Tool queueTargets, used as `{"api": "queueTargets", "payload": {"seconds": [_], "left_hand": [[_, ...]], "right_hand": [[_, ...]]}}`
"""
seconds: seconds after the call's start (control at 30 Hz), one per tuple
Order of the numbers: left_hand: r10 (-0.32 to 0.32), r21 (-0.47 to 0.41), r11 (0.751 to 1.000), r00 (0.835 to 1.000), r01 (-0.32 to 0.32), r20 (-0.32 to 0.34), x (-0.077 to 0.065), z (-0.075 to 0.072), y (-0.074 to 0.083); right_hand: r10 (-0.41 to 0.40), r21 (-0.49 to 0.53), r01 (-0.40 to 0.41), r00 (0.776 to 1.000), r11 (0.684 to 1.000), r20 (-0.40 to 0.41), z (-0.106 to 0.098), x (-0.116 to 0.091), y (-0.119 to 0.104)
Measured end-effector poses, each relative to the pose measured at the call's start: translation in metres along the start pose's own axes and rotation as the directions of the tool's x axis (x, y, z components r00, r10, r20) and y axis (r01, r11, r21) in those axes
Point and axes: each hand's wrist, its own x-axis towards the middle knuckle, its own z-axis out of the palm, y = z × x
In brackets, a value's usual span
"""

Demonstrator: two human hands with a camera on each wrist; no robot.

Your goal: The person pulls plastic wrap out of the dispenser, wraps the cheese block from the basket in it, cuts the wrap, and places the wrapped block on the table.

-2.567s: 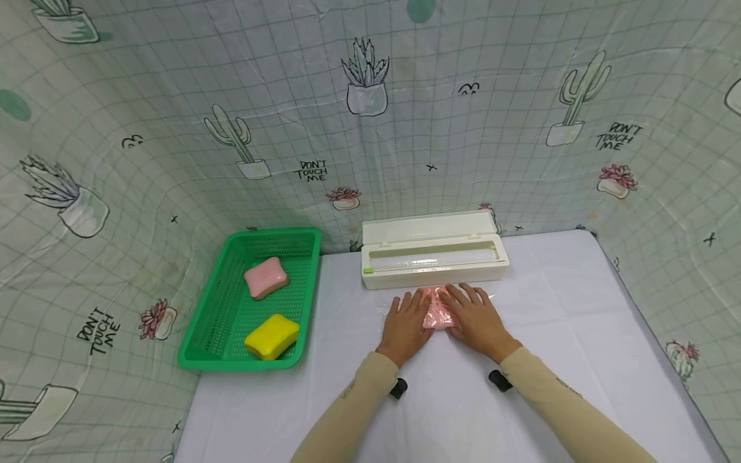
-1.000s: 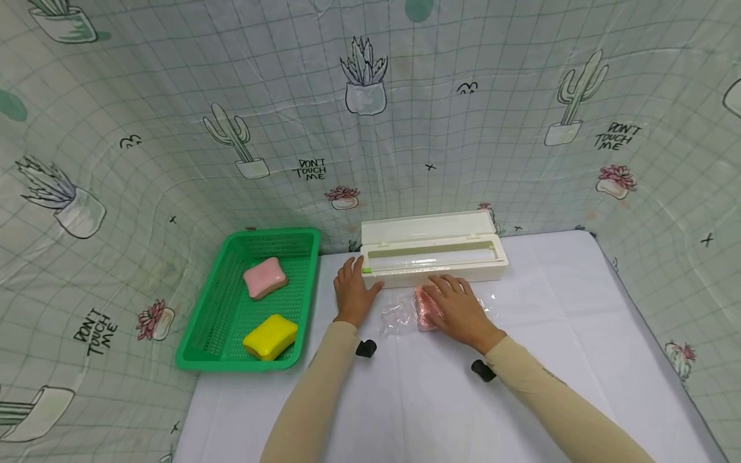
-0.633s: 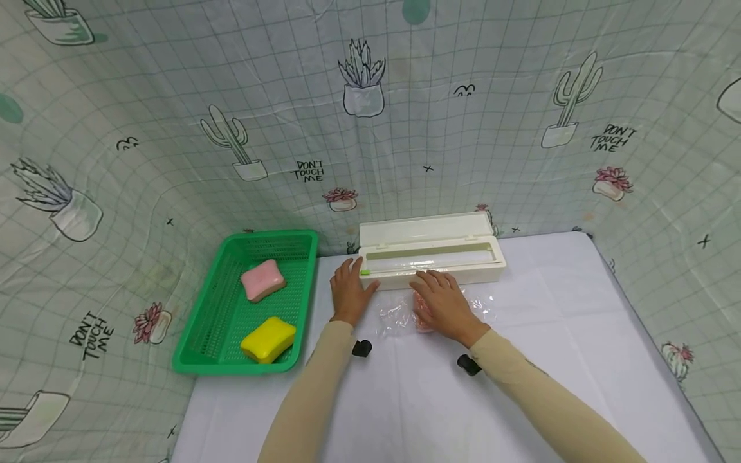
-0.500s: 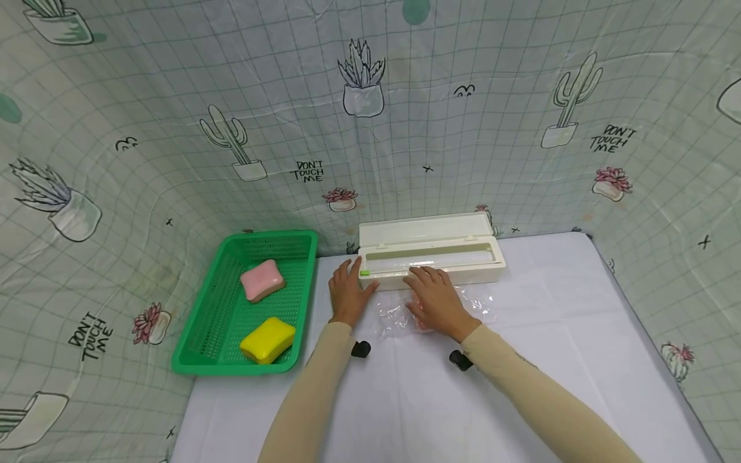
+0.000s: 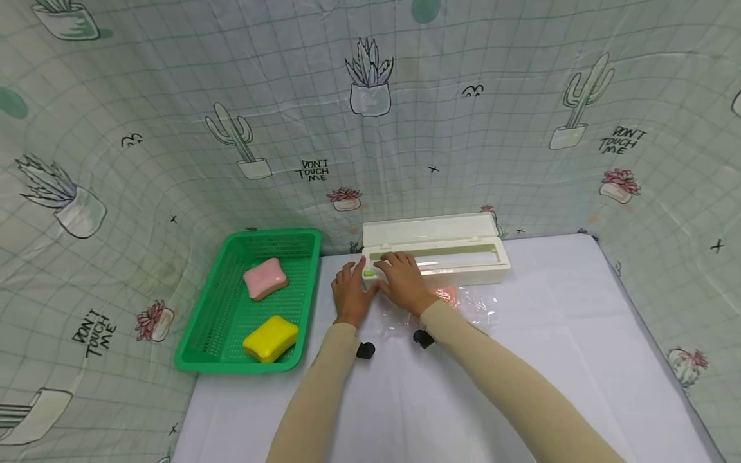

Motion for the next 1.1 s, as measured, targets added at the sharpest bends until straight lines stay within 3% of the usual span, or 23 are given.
{"api": "queueTargets", "payload": {"seconds": [0.2,0.53,0.77,1.1], "left_hand": [[-0.021,0.004,1.000,1.000,0.021,0.002,-0.001,0.005,0.003],[-0.022,0.051,0.998,1.000,0.022,-0.014,-0.001,0.005,0.009],[-0.039,0.067,0.997,0.999,0.040,-0.010,0.000,0.003,0.005],[-0.037,0.088,0.995,0.999,0.036,0.018,0.003,0.000,0.003]], "right_hand": [[0.025,0.003,-0.025,0.999,1.000,0.040,0.008,0.014,-0.006],[0.046,-0.045,-0.047,0.999,0.998,-0.019,0.012,0.024,-0.012],[0.047,-0.052,-0.048,0.999,0.998,-0.013,0.008,0.024,-0.012],[0.025,-0.068,-0.030,0.998,0.997,-0.064,0.006,0.023,-0.003]]}}
